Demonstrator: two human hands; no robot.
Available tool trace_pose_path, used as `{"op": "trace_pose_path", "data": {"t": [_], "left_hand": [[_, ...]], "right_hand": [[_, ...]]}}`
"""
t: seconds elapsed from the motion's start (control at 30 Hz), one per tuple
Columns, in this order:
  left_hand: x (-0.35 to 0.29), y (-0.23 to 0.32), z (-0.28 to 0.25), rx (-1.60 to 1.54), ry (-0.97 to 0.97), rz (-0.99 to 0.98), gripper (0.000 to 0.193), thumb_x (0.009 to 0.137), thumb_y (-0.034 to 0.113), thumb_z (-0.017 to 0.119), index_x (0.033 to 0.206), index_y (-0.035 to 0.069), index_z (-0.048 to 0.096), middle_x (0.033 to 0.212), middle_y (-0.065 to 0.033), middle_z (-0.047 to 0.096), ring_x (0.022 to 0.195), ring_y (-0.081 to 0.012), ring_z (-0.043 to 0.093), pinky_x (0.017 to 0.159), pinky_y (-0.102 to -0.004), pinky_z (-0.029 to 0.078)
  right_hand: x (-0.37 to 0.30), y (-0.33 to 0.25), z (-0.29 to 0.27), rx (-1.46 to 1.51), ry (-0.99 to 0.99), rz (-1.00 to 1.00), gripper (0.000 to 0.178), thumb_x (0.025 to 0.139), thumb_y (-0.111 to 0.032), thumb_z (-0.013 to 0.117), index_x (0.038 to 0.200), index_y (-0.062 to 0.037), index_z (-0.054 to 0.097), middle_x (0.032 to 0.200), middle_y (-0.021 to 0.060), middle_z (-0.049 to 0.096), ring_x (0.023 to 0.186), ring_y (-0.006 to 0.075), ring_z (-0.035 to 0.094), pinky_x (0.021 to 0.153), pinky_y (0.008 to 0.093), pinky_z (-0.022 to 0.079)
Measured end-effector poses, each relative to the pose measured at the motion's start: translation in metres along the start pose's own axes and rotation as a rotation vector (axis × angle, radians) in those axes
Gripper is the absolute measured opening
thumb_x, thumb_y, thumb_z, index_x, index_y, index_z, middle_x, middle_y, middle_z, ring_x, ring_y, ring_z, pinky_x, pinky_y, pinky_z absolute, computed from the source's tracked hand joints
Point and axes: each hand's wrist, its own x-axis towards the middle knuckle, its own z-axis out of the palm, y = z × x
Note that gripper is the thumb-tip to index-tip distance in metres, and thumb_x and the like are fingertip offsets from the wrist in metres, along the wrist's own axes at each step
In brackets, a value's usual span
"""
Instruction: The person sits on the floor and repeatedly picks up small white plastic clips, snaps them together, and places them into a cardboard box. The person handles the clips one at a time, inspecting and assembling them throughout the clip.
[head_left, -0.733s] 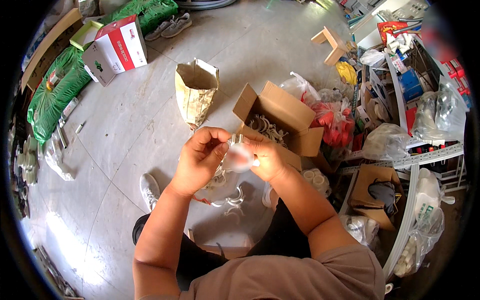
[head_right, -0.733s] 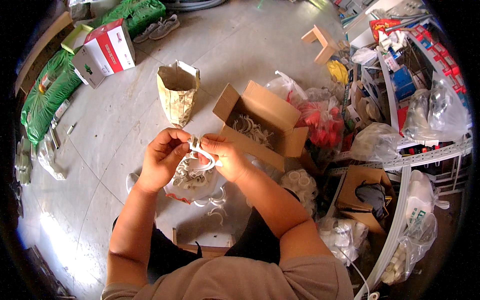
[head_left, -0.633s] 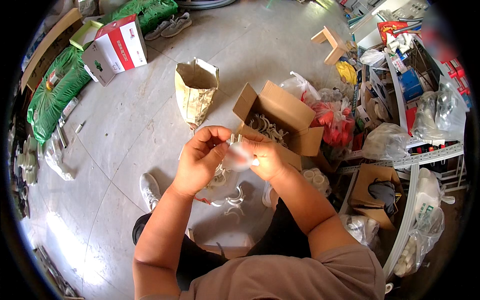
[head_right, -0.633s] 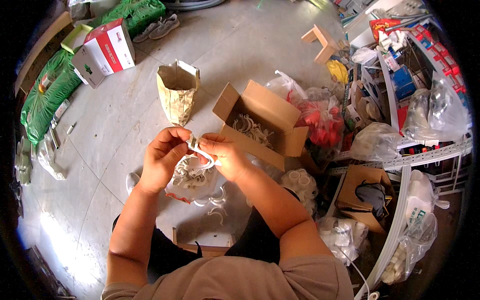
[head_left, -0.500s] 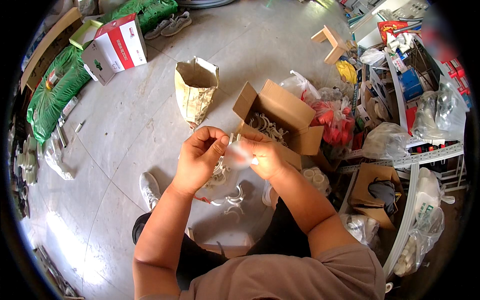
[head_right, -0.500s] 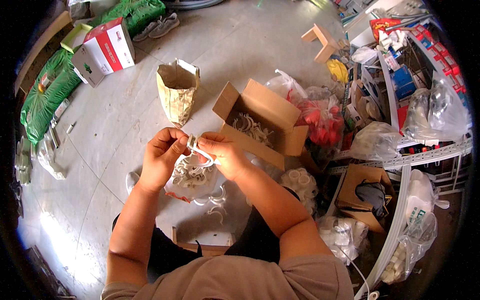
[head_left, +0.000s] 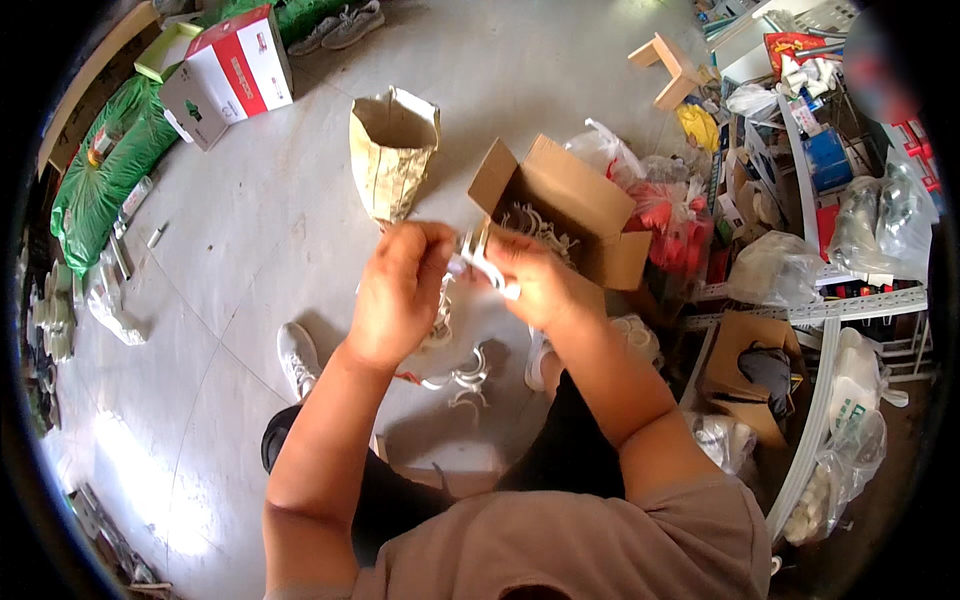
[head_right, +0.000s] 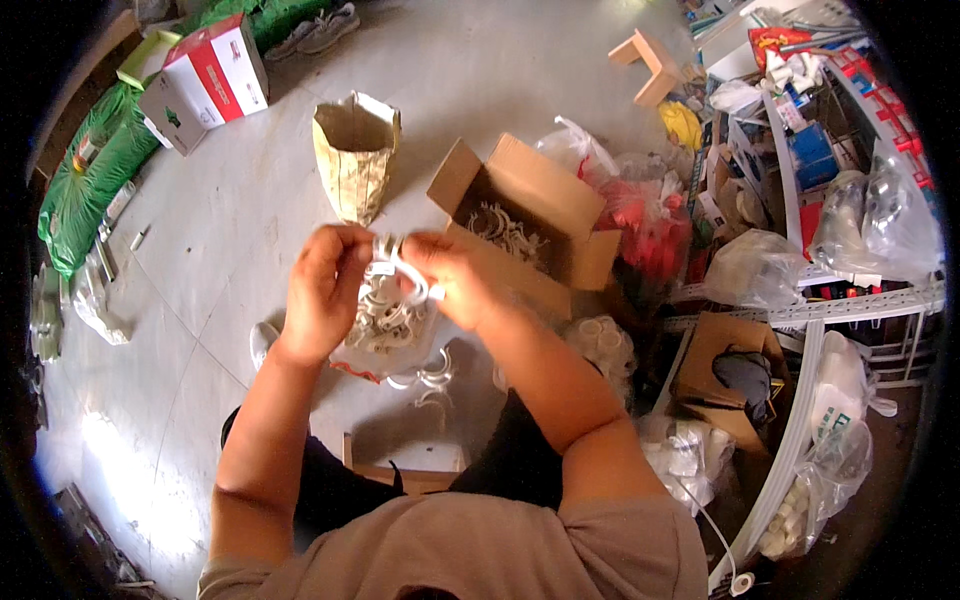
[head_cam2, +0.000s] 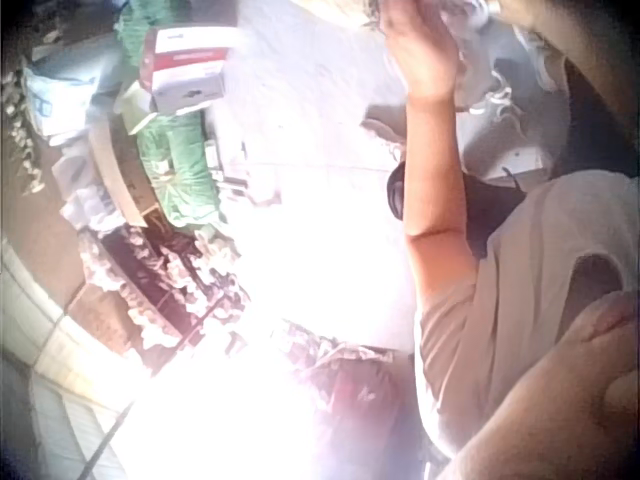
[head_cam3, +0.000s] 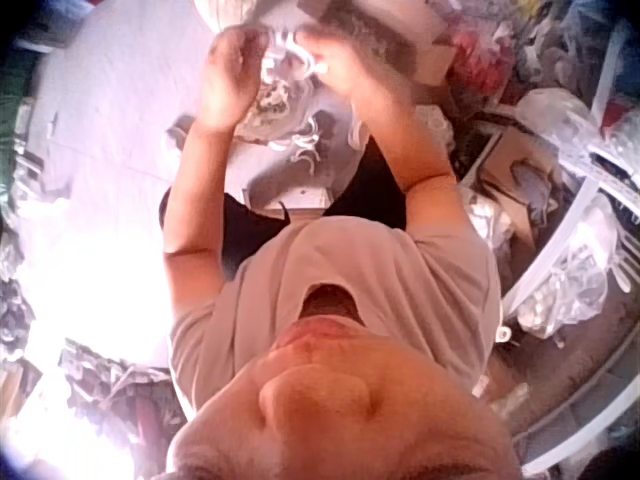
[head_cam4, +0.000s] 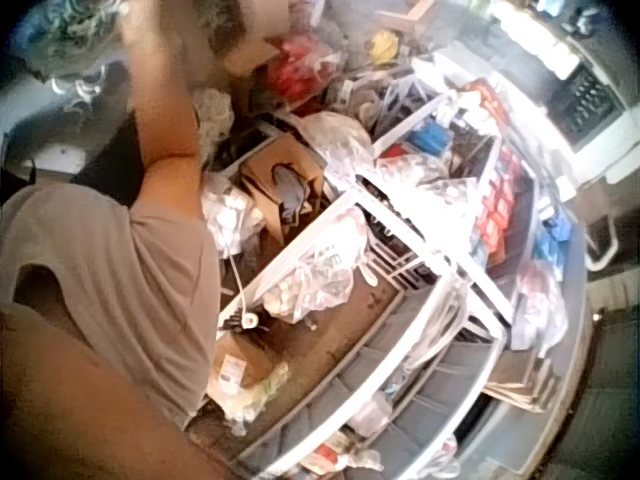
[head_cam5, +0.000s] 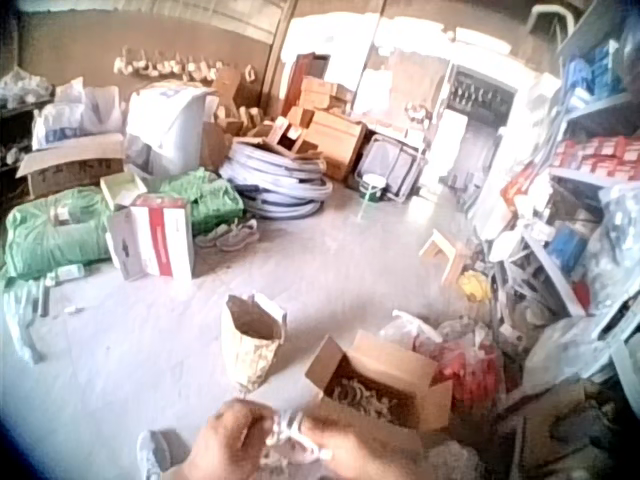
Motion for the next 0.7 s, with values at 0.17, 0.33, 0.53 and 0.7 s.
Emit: {"op": "trace_pose_path", "data": {"t": [0.17, 0.33, 0.53, 0.7], "left_hand": [[0.004, -0.003, -0.008, -0.388, 0.065, -0.34, 0.031, 0.084, 0.006, 0.054, 0.114, 0.002, 0.046, 0.096, -0.0044, 0.051, 0.083, -0.0108, 0.048, 0.071, -0.0241, 0.043], [0.011, 0.005, -0.026, -0.608, 0.228, -0.539, 0.022, 0.085, 0.011, 0.053, 0.106, 0.005, 0.049, 0.091, -0.0007, 0.053, 0.078, -0.0088, 0.05, 0.068, -0.0235, 0.042], [0.003, -0.005, -0.036, -0.682, 0.3, -0.649, 0.017, 0.084, 0.011, 0.053, 0.101, 0.009, 0.053, 0.09, 0.0009, 0.054, 0.076, -0.008, 0.05, 0.066, -0.0229, 0.041], [0.008, -0.004, -0.044, -0.735, 0.383, -0.662, 0.015, 0.084, 0.011, 0.053, 0.098, 0.01, 0.055, 0.088, 0.0012, 0.054, 0.074, -0.0071, 0.05, 0.063, -0.0215, 0.04]], "right_hand": [[0.05, 0.011, -0.089, -1.076, 0.255, -0.344, 0.016, 0.078, -0.015, 0.058, 0.086, -0.0013, 0.058, 0.073, 0.0041, 0.056, 0.072, 0.0113, 0.051, 0.062, 0.0254, 0.04], [0.063, 0.057, -0.23, -1.561, 0.46, -0.495, 0.012, 0.075, -0.014, 0.059, 0.077, -0.0025, 0.061, 0.074, 0.016, 0.055, 0.069, 0.0291, 0.051, 0.062, 0.0377, 0.04], [0.052, 0.082, -0.264, -1.679, 0.821, -0.28, 0.032, 0.074, -0.014, 0.06, 0.104, -0.007, 0.054, 0.092, 0.0173, 0.055, 0.091, 0.0323, 0.05, 0.081, 0.04, 0.041], [0.085, 0.092, -0.181, -1.617, 0.451, -0.466, 0.025, 0.074, -0.013, 0.059, 0.098, -0.0073, 0.054, 0.096, 0.0189, 0.055, 0.088, 0.0344, 0.053, 0.075, 0.041, 0.044]]}}
